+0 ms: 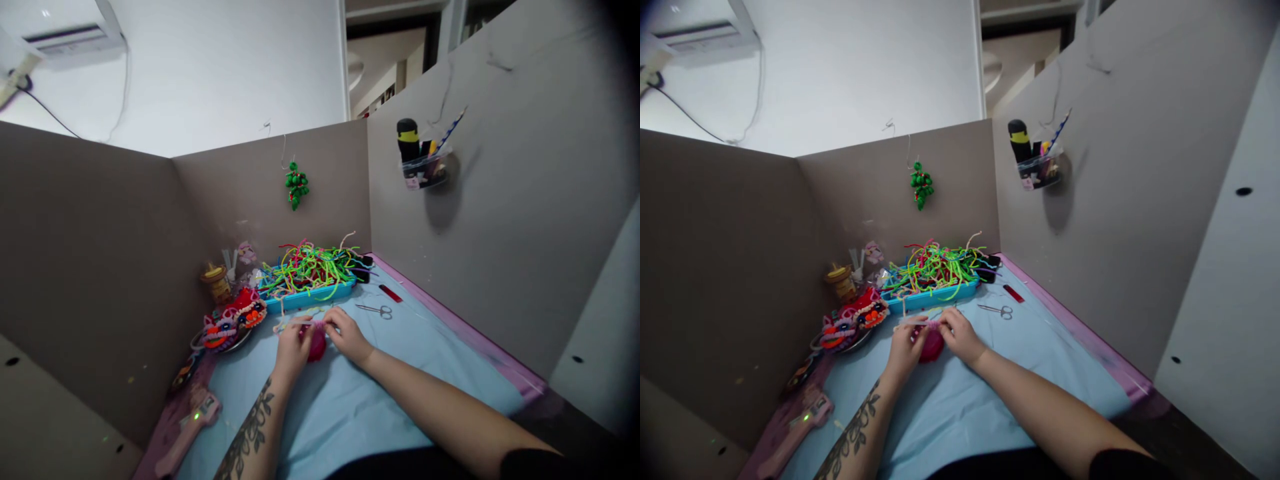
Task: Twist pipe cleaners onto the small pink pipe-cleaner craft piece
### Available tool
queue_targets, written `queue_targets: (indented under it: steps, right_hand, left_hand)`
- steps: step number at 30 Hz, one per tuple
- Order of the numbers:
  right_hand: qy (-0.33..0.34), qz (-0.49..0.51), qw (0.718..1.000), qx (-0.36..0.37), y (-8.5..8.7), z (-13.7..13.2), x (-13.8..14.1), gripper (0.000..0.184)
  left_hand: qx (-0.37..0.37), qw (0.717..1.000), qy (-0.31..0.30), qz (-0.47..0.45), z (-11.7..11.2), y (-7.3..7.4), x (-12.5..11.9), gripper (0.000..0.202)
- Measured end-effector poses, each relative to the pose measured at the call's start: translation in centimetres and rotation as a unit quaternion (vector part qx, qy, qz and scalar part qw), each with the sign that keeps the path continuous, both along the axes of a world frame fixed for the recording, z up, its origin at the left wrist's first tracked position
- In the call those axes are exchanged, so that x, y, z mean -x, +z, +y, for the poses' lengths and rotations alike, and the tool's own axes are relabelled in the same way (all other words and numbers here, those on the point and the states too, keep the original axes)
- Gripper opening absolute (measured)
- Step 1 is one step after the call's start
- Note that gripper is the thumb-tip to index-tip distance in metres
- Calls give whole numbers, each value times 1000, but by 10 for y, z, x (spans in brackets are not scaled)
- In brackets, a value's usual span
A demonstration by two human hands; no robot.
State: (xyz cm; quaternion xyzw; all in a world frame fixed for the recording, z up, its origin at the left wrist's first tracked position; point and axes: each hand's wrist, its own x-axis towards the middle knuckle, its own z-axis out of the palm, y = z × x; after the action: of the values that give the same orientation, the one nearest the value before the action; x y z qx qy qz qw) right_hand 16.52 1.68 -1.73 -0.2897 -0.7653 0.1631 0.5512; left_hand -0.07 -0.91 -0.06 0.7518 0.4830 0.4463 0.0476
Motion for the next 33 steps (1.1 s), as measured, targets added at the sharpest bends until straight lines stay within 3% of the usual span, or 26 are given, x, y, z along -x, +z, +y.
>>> queue_targets:
  steps: [13, 26, 30, 33]
  right_hand:
    - [-15, 29, 999, 22, -1, 1, 0, 17]
    - [-52, 31, 998, 10, -10, 6, 3, 20]
    - [-24, 14, 998, 55, -11, 4, 3, 15]
    - [25, 3, 997, 73, -7, 0, 3, 22]
  left_hand:
    - [49, 998, -15, -46, -10, 14, -9, 15]
    - [52, 994, -59, -74, -8, 7, -12, 18]
    - [55, 995, -67, -58, -7, 8, -10, 21]
    - [44, 995, -70, -52, -6, 10, -8, 22]
